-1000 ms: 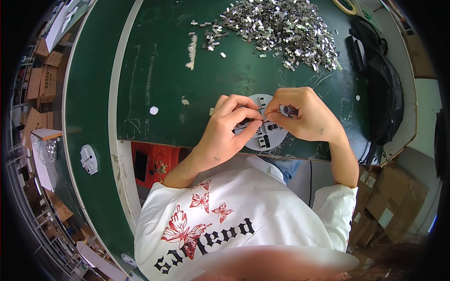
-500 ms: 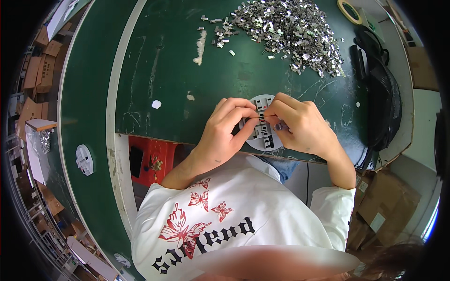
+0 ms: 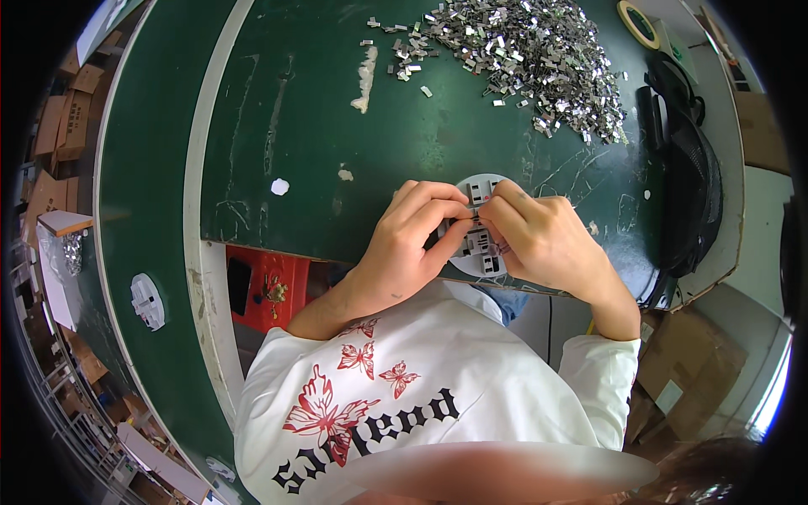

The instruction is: Manually inserting small metal pins into a circular electronic component base at a workbench.

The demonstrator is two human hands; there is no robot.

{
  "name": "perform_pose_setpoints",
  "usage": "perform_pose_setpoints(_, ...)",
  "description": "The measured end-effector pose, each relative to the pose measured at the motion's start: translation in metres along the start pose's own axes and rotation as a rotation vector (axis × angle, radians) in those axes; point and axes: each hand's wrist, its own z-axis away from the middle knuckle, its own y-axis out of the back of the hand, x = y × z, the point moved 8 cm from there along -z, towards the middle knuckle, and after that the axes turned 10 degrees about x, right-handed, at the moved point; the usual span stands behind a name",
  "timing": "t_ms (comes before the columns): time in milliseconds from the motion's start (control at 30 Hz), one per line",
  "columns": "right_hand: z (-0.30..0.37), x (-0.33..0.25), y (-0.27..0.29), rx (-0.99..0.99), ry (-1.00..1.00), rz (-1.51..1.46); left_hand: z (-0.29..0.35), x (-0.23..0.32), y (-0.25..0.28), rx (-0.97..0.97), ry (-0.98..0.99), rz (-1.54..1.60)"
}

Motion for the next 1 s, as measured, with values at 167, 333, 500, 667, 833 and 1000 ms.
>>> perform_pose_setpoints(167, 0.001, -0.011, -0.008, -0.033, 0.030, 0.048, -0.001, 0.004, 0.001, -0.009, -0.045, -0.013)
perform_pose_setpoints(333, 0.002, -0.005, -0.008, -0.083, -0.003, -0.008, -0.001, -0.001, 0.002, 0.005, -0.038, 0.007)
perform_pose_setpoints(500, 0.008, 0.001, -0.004, -0.018, -0.098, -0.115, 0.003, -0.002, 0.003, -0.003, -0.016, 0.034)
perform_pose_setpoints(667, 0.008, -0.001, -0.011, -0.031, -0.089, -0.029, 0.001, -0.002, 0.003, 0.008, -0.019, 0.057)
perform_pose_setpoints(833, -0.001, 0.005, -0.002, 0.006, -0.160, -0.169, 0.007, -0.012, -0.002, -0.041, -0.006, 0.066)
perform_pose_setpoints(1000, -0.005, 0.014, 0.029, 0.214, -0.331, -0.515, 0.008, 0.002, 0.001, -0.059, -0.023, -0.004)
